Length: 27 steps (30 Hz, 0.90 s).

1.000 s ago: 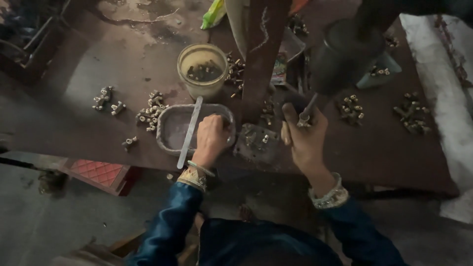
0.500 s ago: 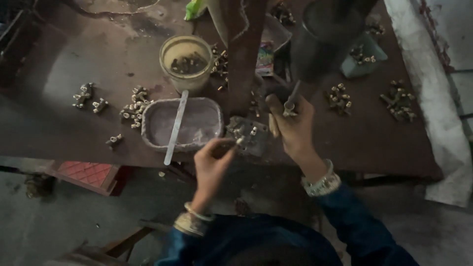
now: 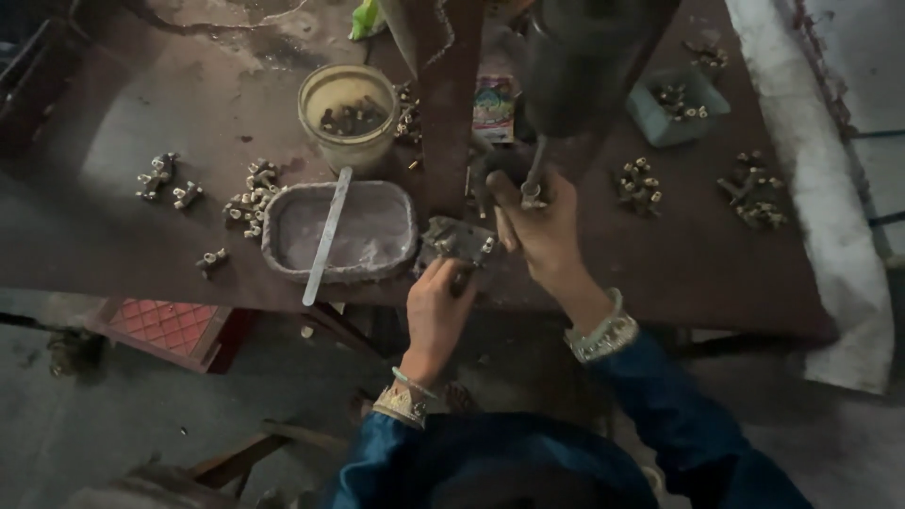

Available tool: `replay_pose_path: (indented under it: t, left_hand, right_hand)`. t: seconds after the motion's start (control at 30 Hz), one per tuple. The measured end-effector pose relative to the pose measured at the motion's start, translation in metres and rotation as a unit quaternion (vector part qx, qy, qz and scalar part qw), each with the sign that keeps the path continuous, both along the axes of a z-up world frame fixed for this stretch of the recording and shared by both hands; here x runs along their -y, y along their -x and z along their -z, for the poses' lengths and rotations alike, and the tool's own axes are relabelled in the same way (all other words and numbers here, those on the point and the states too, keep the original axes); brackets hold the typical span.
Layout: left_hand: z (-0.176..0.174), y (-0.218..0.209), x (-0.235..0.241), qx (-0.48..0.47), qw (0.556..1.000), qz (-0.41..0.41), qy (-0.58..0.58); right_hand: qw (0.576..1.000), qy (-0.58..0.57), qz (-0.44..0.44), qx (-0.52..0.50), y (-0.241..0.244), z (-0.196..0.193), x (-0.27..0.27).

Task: The person picks up small brass fittings from the workbench one at a time and holds each under a bench drill press to drill or tap it. Finished pieces are dropped into a cup on the bench while rejects or raw pieces remain scattered on the table.

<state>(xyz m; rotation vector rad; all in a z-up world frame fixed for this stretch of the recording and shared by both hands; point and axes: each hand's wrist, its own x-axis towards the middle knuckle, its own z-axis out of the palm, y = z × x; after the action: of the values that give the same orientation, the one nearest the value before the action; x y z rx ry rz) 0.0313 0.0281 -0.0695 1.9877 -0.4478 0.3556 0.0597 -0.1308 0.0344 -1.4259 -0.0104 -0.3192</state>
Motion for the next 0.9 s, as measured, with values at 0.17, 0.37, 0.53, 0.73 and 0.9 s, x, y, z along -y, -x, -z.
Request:
replay_pose_path:
  t: [0.17, 0.37, 0.53, 0.73, 0.9]
  left_hand:
    - [-0.025, -0.015, -0.008, 0.000, 0.995, -0.068, -0.066]
    - [-0.020, -0.028, -0.017, 0.020, 0.981, -0.069, -0.180]
    - [-0.061, -0.045, -0.094, 0.177, 0.970, -0.132, -0.102]
    - [0.000, -0.130, -0.227, 0.104, 0.915, -0.305, -0.242]
    - [-0.028, -0.122, -0.183, 0.162, 0.921, -0.241, -0.261]
  right_hand:
    - [0.999, -0.004, 0.043, 0.008, 0.007, -0.006, -0.009]
    - [0.999, 0.009, 0.025, 0.036, 0.006, -0.011, -0.011]
    - [0.998, 0.044, -0.005, 0.040, -0.005, 0.019, 0.007]
    - [0.999, 0.015, 0.023, 0.032, 0.004, -0.008, -0.012]
    - [0.995, 0.031, 0.048, 0.082, 0.005, 0.003, -0.009]
